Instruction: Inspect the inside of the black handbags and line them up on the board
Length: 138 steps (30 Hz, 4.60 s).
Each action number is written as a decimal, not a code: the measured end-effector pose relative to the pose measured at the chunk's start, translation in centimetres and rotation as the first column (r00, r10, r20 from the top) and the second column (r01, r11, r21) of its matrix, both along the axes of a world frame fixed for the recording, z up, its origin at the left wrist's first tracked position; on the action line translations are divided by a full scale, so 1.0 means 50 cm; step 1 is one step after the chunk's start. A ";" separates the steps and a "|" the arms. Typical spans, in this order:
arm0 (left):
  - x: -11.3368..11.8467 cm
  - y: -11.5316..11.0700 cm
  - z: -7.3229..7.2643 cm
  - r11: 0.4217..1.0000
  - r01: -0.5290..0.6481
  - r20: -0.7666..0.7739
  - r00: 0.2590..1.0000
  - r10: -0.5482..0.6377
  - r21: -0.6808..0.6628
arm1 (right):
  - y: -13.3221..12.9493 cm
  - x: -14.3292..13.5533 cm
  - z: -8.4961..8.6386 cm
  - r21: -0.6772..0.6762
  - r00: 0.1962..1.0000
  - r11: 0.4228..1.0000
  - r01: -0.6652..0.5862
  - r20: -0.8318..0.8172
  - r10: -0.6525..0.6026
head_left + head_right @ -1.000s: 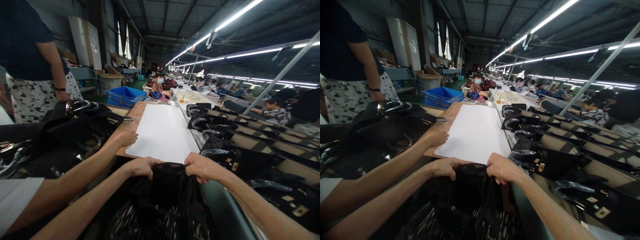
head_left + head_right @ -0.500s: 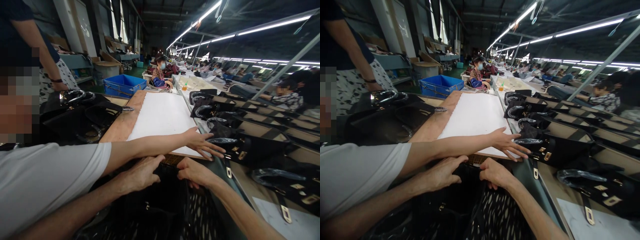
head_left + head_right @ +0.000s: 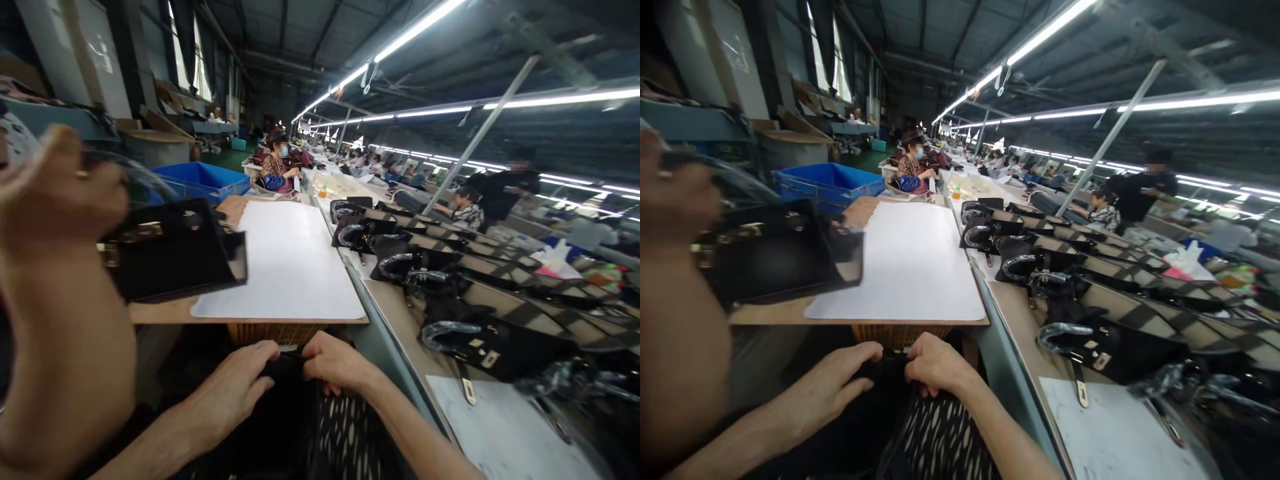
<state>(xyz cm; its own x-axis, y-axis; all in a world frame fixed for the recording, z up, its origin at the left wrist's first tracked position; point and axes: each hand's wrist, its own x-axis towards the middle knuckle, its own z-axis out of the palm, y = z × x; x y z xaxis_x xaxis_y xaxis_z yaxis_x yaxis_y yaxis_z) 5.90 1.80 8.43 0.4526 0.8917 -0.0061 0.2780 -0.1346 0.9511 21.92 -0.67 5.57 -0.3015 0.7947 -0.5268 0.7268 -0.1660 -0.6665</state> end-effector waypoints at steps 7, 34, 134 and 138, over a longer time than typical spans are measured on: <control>-0.097 -0.047 -0.053 0.957 0.244 -0.427 0.890 -0.157 0.157 | -0.004 -0.008 0.011 0.010 0.998 0.998 -0.069 -0.004 0.069; -0.066 -0.014 -0.100 0.970 0.112 -0.410 0.912 -0.014 0.217 | 0.021 -0.035 0.023 -0.065 0.996 0.997 -0.040 0.074 0.045; -0.052 -0.019 -0.116 0.946 0.148 -0.405 0.914 -0.020 0.287 | 0.053 -0.018 -0.048 0.254 0.993 0.960 -0.114 -0.004 0.119; -0.047 -0.015 -0.117 0.944 0.174 -0.420 0.907 -0.043 0.280 | 0.055 -0.019 -0.049 0.257 0.993 0.959 -0.116 0.019 0.115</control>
